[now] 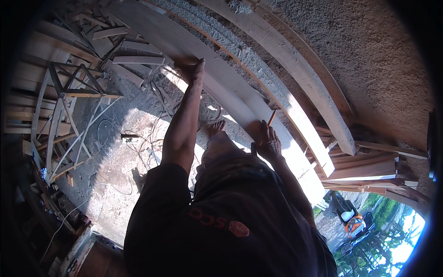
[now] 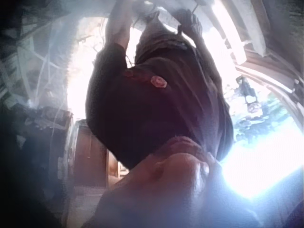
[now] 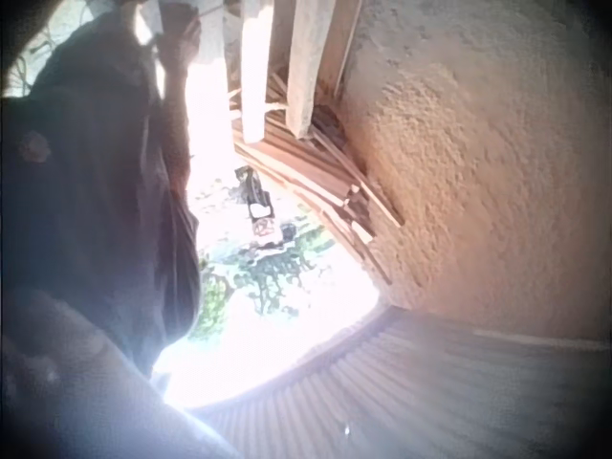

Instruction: The person uses a circular saw to cut a long wooden plank into smaller pieces, then uses a sander to smooth the edges of the cut pieces. The person also measures and marks the wood with a pencil and ruler before cutting.

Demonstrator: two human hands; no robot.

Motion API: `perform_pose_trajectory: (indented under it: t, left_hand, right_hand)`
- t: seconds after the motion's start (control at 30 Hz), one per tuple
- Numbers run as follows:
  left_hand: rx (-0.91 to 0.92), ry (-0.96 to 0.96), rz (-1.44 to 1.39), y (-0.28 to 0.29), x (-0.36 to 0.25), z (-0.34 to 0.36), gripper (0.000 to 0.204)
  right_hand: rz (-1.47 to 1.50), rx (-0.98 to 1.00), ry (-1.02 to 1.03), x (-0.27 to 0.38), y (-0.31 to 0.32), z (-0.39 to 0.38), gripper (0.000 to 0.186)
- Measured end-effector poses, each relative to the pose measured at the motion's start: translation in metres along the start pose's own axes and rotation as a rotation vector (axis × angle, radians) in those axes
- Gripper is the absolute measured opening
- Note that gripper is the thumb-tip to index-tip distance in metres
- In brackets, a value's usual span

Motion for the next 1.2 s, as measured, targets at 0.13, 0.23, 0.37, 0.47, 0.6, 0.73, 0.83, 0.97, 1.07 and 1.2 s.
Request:
perform_pose_trajectory:
  t: [0.13, 0.23, 0.37, 0.47, 0.6, 0.73, 0.83, 0.97, 1.07, 1.2]
  left_hand:
    - [0.012, 0.012, -0.057, -0.003, 0.000, 0.000, 0.103]
    - [0.001, 0.018, -0.067, -0.008, 0.002, 0.000, 0.104]
    - [0.005, 0.063, -0.052, -0.007, 0.001, -0.004, 0.107]
    - [-0.033, 0.080, -0.039, -0.003, 0.008, -0.001, 0.107]
    - [-0.067, 0.083, -0.098, -0.005, 0.015, -0.002, 0.092]
    - [-0.096, 0.046, -0.106, -0.012, 0.014, -0.015, 0.094]
    - [-0.114, 0.037, -0.153, -0.008, 0.013, -0.018, 0.099]
    - [-0.092, 0.078, -0.172, -0.008, 0.017, -0.021, 0.104]
    - [-0.061, 0.091, -0.188, -0.003, 0.011, -0.020, 0.101]
    - [-0.075, 0.081, -0.180, 0.000, 0.012, -0.022, 0.093]
  right_hand:
    - [-0.019, 0.026, 0.079, 0.007, 0.010, 0.000, 0.085]
    - [0.024, 0.019, 0.108, -0.005, 0.006, 0.003, 0.086]
    - [-0.035, -0.044, 0.091, -0.002, 0.002, 0.001, 0.087]
    - [-0.056, -0.042, 0.085, 0.004, 0.004, -0.001, 0.092]
    - [-0.058, -0.065, 0.163, 0.006, 0.001, -0.005, 0.105]
    - [-0.023, -0.073, 0.162, -0.004, 0.001, -0.012, 0.101]
    - [-0.031, -0.093, 0.156, -0.009, -0.007, -0.008, 0.100]
    - [0.031, -0.102, 0.164, -0.014, -0.004, -0.008, 0.103]
    - [0.096, -0.134, 0.206, -0.028, -0.013, -0.004, 0.107]
    - [0.086, -0.109, 0.189, -0.037, -0.017, 0.000, 0.112]
Point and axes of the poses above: each hand's wrist, its own z-axis towards the middle knuckle, its own y-axis out of the back of the hand, x = y × z, the point moved 7 cm from there along z, towards the middle knuckle, and after that the axes turned 2 degrees about -z, right-handed, at the moved point
